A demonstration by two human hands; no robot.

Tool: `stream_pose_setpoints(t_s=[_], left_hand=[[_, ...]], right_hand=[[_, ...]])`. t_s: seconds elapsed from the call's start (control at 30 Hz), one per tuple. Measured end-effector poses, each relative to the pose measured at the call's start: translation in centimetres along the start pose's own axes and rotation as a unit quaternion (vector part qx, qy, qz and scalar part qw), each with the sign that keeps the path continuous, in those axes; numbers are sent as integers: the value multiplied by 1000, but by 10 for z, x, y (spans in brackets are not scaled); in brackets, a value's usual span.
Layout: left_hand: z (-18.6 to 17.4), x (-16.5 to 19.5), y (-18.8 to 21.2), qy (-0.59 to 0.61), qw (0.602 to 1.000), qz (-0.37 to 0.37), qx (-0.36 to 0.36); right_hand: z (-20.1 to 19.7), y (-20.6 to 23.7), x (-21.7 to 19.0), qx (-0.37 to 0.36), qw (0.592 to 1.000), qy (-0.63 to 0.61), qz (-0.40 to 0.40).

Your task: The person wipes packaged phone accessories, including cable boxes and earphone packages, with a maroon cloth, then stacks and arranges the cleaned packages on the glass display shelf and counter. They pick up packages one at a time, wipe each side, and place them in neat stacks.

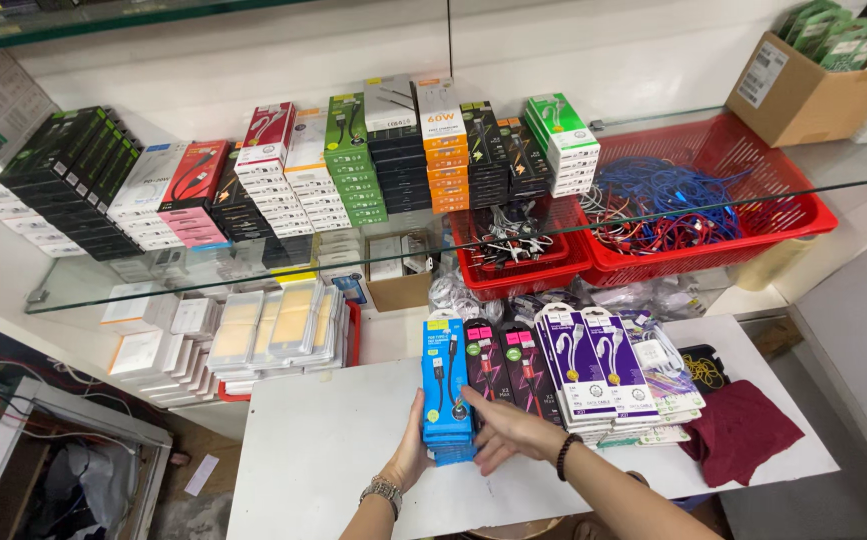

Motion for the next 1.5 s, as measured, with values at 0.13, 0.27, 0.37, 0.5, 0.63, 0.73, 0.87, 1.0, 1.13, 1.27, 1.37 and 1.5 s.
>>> stream_pose_setpoints(t_s=[0.13,0.27,0.37,0.5,0.63,0.73,0.87,1.0,1.13,1.27,1.37,1.5], left_hand=[[-6,29,7,-49,993,41,102],[2,110,14,-113,887,295,336],[48,177,0,-160,806,441,361],[137,246,-63,-206,829,475,212],[216,277,-146,-76,913,400,23],[248,293,-188,-30,948,316,13],[267,307,-211,-23,944,324,52],[279,315,-207,-71,939,320,106],[281,318,-192,-79,941,315,95],[275,328,-185,-170,942,263,116],[268,339,-194,-284,925,192,165],[274,344,-224,-241,933,225,144]], right_hand=[[-29,34,-39,7,996,90,-4],[-81,63,-96,91,986,119,-76],[-133,84,-135,138,978,77,-137],[-212,110,-180,207,949,-8,-238],[-279,117,-212,269,912,-41,-307],[-313,109,-231,250,911,-48,-323],[-339,93,-256,220,923,-47,-311],[-343,72,-278,171,933,-25,-316],[-340,65,-282,169,928,17,-331],[-350,75,-275,187,935,56,-295],[-366,83,-275,224,946,72,-222],[-373,77,-283,195,949,53,-240]])
Point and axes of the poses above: each hand's wrist, its own y-axis away from the middle knuckle, its own z-axis out of the palm, x = y × z, the point moved 4 cm from there along -y, towards the middle knuckle, and after that the axes turned 8 degrees about -x, right-handed, at the moved point
